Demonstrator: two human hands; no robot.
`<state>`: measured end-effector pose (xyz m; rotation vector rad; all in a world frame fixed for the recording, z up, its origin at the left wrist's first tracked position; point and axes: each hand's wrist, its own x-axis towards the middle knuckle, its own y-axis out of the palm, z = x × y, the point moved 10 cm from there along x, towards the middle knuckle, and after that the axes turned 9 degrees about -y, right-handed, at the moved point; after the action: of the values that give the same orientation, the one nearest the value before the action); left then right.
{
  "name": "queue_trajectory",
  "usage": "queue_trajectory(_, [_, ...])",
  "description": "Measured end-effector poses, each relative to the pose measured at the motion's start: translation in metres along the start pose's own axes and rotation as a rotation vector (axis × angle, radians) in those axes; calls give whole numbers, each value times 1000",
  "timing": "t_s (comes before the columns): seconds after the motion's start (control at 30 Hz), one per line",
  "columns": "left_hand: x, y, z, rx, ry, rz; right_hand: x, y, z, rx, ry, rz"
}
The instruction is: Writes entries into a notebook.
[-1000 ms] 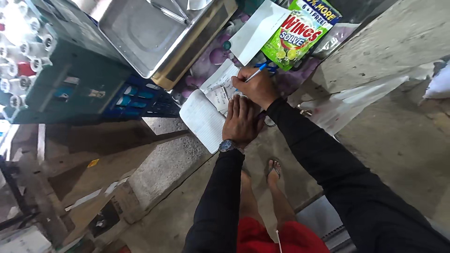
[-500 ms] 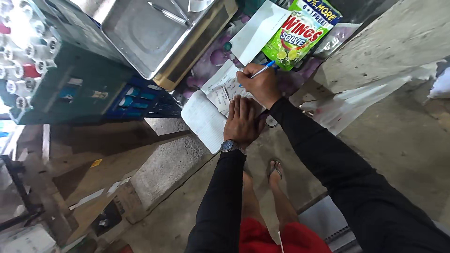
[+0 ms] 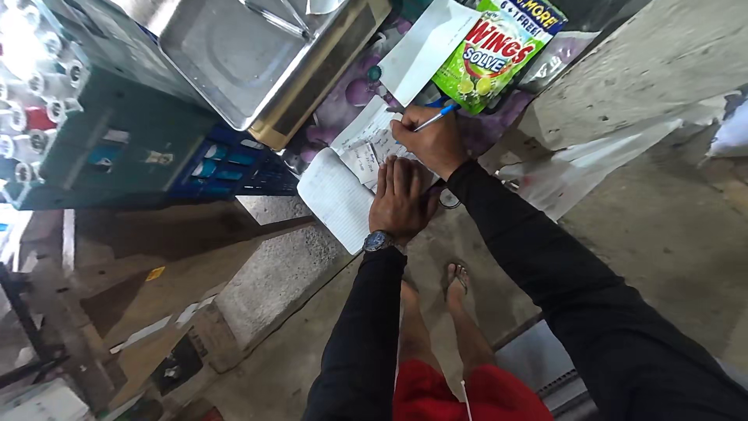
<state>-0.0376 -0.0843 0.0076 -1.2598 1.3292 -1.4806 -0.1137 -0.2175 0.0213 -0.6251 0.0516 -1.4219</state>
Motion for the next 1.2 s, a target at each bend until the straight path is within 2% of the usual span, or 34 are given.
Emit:
queue_trajectory(0.33, [0, 1, 0, 17, -7, 8, -1, -3, -3, 22, 14, -37])
queue_trajectory(0.47, [0, 3, 1, 14, -6, 27, 0, -2, -4, -2, 63, 9])
queue_trajectory(0.9, [1, 3, 0, 21, -3, 13, 2, -6, -6, 21, 12, -51])
queue_trajectory(1.2, [0, 4, 0, 19, -2, 27, 1, -8, -10, 66, 39, -81])
